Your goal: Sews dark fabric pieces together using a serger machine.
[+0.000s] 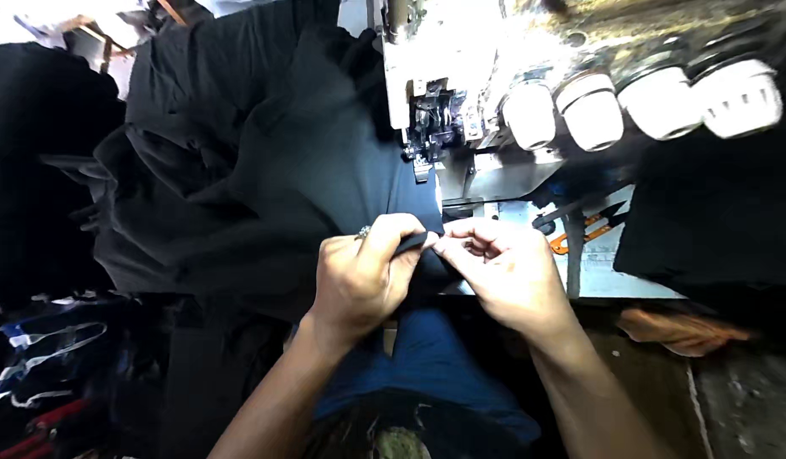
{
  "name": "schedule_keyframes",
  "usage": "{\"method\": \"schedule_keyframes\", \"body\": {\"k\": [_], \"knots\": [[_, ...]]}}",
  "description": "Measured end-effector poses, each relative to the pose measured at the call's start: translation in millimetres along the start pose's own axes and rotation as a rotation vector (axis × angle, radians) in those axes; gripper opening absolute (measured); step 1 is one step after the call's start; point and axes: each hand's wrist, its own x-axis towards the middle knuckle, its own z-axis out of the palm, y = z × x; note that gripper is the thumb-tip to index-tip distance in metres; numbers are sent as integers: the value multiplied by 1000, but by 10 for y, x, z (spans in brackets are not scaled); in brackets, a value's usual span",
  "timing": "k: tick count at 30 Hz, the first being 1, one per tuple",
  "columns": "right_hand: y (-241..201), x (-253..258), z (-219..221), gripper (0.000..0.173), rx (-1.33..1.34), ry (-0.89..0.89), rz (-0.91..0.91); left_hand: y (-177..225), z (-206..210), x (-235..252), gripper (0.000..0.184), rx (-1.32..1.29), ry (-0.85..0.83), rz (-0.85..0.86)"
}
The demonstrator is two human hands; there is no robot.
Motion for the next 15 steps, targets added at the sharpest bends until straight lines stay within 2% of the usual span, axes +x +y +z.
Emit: {"method": "schedule_keyframes", "body": {"k": [4,10,15], "knots": [[13,-30,-38,9,117,-57,72,-1,-9,-38,12,66,-9,8],[-12,-356,-76,12,341,-109,193,212,-42,-385,10,233,-68,4],[-118,-521,-77,12,370,-90,217,353,-79,-474,17,298,-93,-15]]}}
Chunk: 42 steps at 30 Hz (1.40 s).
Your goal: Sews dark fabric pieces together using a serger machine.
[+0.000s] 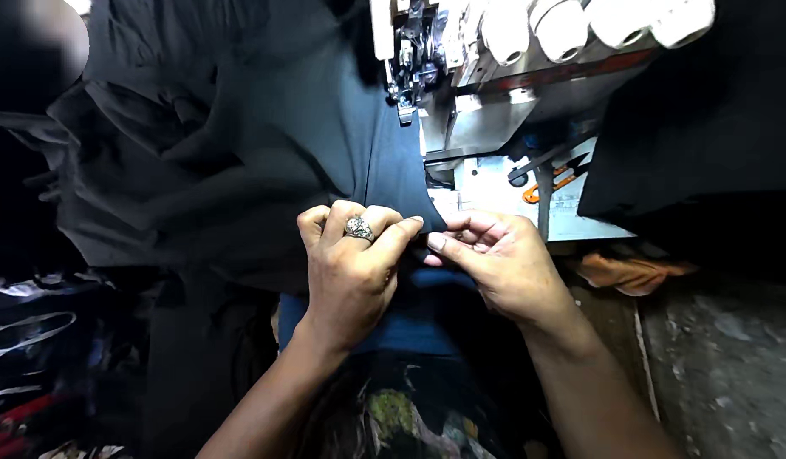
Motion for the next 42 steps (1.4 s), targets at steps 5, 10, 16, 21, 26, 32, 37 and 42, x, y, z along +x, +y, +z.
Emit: {"method": "schedule_keyframes", "body": {"k": [5,10,16,21,26,32,37,42], "knots": [[-26,-53,45,12,-16,6,-29,40,-87,28,9,-19,-1,7],[-55,-70,61,13,-52,17,-14,44,-54,8,11,-22,-27,18],[-10,404,11,37,-509,-71,-87,-128,-207,280,10,-418,46,-267],[-116,542,-80,9,-530,0,-190,-145,-369,521,11,-557,82,-209],[-78,388,-135,4,-347,-36,-140,-65,-178,288,10,-313,-138,3],[3,132,-96,8,-57,-31,-31,1,-31,107,14,-207,-166,-10],[-54,12,-45,14,-39,-21,-21,32,-35,96,13,-204,-130,-21],[-55,-34,-13,17,-30,0,18,56,-22,87,12,-176,-143,3]]}}
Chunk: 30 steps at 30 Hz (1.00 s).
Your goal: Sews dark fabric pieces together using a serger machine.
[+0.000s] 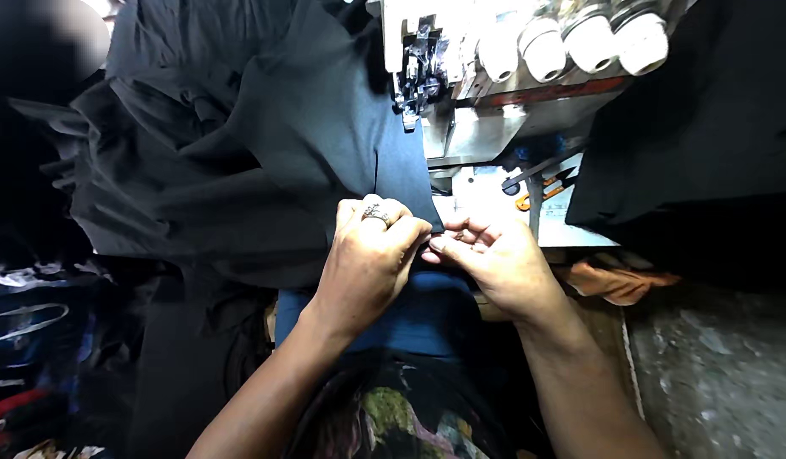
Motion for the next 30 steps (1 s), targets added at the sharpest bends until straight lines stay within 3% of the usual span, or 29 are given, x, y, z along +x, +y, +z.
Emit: {"method": "schedule_keyframes", "body": {"k": [5,10,12,15,19,22,30], "knots": [[-33,-16,28,18,67,14,49,-17,20,-10,13,-14,-15,38],[20,84,125,5,48,76,10,-126,87,-67,17,-17,-22,65],[97,129,137,5,-6,101,-27,-166,72,-113,22,-17,29,65],[16,138,147,6,-16,107,-31,-149,143,-117,48,80,79,47],[-80,127,214,25,-18,115,-10,-218,420,-42,19,88,252,45],[-63,115,176,42,-60,121,-43,-177,419,-131,18,-42,284,-23],[-16,308,177,36,-40,139,-140,-281,332,-19,21,-58,269,-82]]}}
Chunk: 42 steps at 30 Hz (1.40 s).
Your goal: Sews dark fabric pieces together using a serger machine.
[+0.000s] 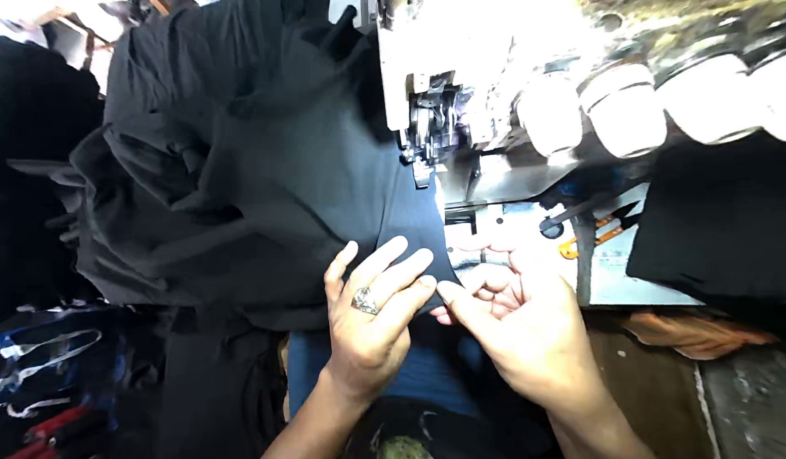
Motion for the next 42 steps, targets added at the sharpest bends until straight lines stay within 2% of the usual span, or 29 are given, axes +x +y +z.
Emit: {"method": "schedule_keyframes", "body": {"k": [8,15,17,20,24,28,30,33,37,40,42], "knots": [[-25,451,49,17,-146,-6,-181,-263,-63,525,30,41,-47,16],[-17,301,60,32,-66,-48,-122,-463,-128,901,41,41,-172,-55],[-4,213,40,33,-9,-68,-104,-475,-128,875,44,55,-178,-88],[36,90,39,16,6,-90,-72,-456,-171,765,46,112,-156,-140],[96,23,71,15,19,-133,-33,-316,-289,529,43,176,-141,-154],[92,119,41,17,-16,-119,18,63,-222,277,35,106,-80,-198],[97,210,-13,21,-86,-81,30,209,-31,230,29,-3,-167,-183],[100,330,-80,14,-52,-31,75,198,138,254,24,-93,-297,-130],[-14,294,-104,11,20,-27,118,210,-301,386,31,-119,-459,-107],[8,188,-100,9,-109,-3,36,-16,-723,589,21,-110,-330,-46],[52,110,-97,6,-186,15,-35,-230,-877,763,24,12,-279,6]]}}
